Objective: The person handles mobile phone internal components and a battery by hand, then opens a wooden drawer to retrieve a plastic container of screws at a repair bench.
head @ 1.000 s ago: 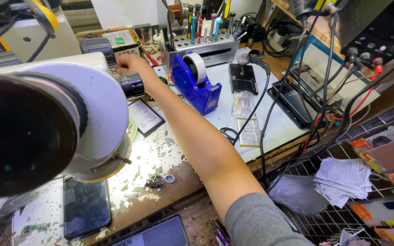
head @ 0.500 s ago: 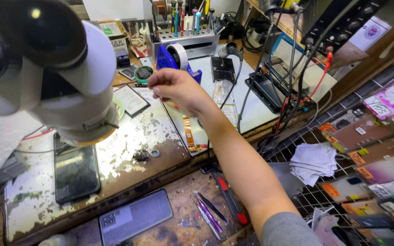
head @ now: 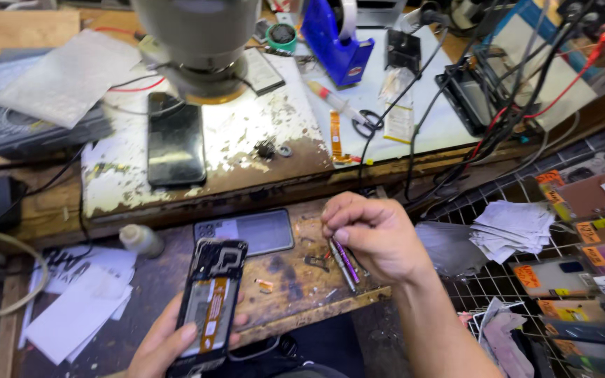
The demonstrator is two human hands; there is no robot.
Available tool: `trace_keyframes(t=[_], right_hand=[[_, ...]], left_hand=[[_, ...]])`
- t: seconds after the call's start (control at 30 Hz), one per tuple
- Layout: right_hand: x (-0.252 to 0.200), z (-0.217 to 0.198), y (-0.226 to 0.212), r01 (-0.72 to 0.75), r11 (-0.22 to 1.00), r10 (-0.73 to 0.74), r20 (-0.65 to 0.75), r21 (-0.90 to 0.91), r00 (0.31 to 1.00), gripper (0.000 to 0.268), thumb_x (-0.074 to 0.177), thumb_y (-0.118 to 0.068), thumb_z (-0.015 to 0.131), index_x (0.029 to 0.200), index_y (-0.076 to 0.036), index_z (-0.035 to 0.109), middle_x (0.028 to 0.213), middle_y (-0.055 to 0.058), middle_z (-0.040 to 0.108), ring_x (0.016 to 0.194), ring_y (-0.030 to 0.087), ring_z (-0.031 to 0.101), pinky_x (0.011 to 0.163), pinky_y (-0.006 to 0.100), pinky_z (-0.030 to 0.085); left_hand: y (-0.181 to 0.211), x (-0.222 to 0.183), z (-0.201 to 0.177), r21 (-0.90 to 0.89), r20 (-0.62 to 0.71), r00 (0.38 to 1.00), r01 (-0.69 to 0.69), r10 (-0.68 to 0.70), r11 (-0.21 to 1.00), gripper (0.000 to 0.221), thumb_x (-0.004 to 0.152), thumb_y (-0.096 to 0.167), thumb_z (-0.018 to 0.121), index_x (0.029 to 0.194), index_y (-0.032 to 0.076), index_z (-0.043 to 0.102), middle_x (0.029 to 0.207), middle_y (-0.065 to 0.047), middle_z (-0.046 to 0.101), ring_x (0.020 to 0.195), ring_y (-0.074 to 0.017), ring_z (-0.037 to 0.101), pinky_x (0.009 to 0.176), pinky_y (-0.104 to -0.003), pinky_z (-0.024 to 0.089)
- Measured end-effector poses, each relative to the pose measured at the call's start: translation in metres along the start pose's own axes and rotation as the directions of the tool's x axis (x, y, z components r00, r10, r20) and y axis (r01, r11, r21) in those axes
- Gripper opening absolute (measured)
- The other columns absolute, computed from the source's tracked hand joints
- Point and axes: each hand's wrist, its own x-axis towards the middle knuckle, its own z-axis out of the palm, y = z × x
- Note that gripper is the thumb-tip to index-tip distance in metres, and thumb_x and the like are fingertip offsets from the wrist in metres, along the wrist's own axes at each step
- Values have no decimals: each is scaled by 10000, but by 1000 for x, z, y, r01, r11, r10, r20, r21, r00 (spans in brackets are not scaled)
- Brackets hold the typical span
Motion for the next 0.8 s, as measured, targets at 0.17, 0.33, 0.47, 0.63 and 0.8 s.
trace_keyframes(t=[0.17,0.33,0.47,0.63,0.8], right_hand=[[-9,27,30,-73,977,91,80,-199,993,137,875,130,697,963,34,739,1083,151,690,1006,211,670,912,337,551],[3,50,54,-147,962,192,187,-229,963,141,912,97,672,1016,21,729,1094,115,701,1020,176,682,909,306,555],[14,67,66,-200,935,260,185,-291,948,158,959,62,655,1097,26,723,1077,97,717,1024,152,694,921,288,557],[25,71,75,-259,926,307,148,-274,940,293,965,35,643,1256,17,675,1081,80,730,1035,132,684,940,283,553],[28,71,80,-250,939,287,133,-237,949,401,959,43,645,1358,9,613,1131,76,692,1046,115,663,964,277,554]], left_hand=[[12,-5,25,-114,41,998,-32,37,993,697,962,264,599,1536,-41,347,1332,-299,623,1126,-362,673,984,-493,533],[15,-1,37,-74,-58,998,13,-17,997,672,924,272,596,1496,-26,408,1218,-274,684,1051,-310,716,917,-441,580],[18,2,40,-83,-67,997,22,-28,996,663,919,257,596,1497,-4,405,1215,-256,687,1043,-292,720,910,-431,585],[18,5,38,-91,-65,997,38,-44,995,656,938,250,598,1523,22,409,1227,-275,688,1062,-307,710,928,-442,576],[18,10,37,-80,-83,994,58,-65,995,636,904,258,597,1471,25,429,1241,-249,682,1131,-270,730,943,-435,592]])
